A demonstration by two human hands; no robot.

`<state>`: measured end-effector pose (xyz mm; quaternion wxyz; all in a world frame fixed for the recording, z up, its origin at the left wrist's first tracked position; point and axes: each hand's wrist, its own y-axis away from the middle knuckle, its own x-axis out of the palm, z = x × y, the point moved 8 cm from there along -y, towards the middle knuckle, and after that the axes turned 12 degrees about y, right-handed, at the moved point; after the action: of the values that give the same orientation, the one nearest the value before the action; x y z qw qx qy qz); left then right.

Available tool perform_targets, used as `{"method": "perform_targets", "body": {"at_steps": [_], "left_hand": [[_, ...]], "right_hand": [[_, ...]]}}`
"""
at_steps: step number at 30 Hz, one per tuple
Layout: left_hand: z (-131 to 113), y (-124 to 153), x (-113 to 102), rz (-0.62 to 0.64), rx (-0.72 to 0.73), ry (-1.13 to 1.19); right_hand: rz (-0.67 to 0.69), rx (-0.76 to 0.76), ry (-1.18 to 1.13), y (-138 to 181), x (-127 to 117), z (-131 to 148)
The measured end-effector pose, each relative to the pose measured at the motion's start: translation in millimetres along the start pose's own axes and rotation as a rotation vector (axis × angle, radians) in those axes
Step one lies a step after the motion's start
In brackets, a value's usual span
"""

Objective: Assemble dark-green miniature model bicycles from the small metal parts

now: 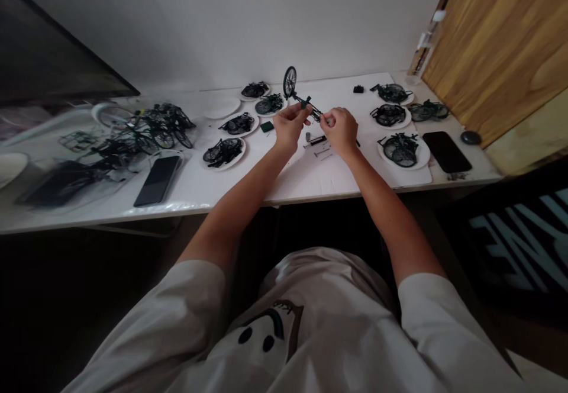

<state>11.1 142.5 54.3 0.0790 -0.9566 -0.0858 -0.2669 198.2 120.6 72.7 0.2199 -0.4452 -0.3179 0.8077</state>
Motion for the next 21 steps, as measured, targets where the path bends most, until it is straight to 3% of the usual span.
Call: {"method": "perform_targets", "body": {"at_steps": [21], "left_hand": [[-12, 3, 1, 0.022, 0.011, -0.061]], "right_hand": [[0.128, -0.074, -0.051, -6, -12, 19]]}}
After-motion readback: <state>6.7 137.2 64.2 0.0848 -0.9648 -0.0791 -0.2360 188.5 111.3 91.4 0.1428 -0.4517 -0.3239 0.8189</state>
